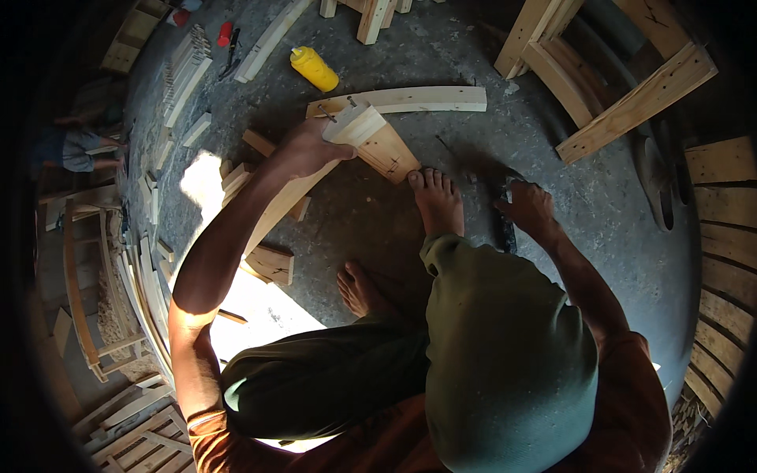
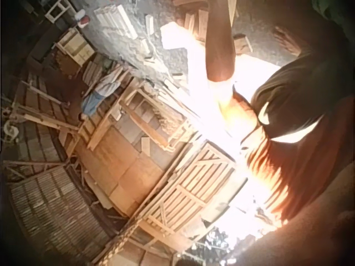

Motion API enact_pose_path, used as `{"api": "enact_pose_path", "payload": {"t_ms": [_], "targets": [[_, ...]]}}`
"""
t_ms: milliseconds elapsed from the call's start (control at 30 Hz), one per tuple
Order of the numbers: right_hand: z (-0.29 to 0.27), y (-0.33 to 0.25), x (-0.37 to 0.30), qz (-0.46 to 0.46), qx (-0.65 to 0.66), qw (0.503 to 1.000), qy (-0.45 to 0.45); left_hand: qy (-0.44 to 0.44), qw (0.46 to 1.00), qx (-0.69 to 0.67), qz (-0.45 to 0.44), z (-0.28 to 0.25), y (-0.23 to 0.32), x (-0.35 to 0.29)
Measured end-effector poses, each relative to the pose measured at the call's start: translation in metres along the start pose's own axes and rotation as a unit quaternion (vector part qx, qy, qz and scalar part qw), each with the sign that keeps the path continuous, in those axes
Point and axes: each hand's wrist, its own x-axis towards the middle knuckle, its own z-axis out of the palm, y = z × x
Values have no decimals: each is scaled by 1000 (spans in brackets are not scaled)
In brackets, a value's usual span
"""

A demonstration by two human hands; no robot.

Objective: The person is applying glue and hammering nails into wooden planks to assemble a furniture piece.

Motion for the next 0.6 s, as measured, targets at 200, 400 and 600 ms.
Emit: {"api": "enact_pose_path", "payload": {"t_ms": [200, 400, 600], "targets": [[-37, -129, 28, -9, 374, 926, 42, 27, 1000, 4, 0, 3, 16, -17], [-34, -209, 107, 101, 470, 873, -77, 6, 998, 56, 11, 7, 26, -35], [-50, -209, 113, 36, 464, 869, -167, -156, 963, -221, -7, -7, 3, -54]]}}
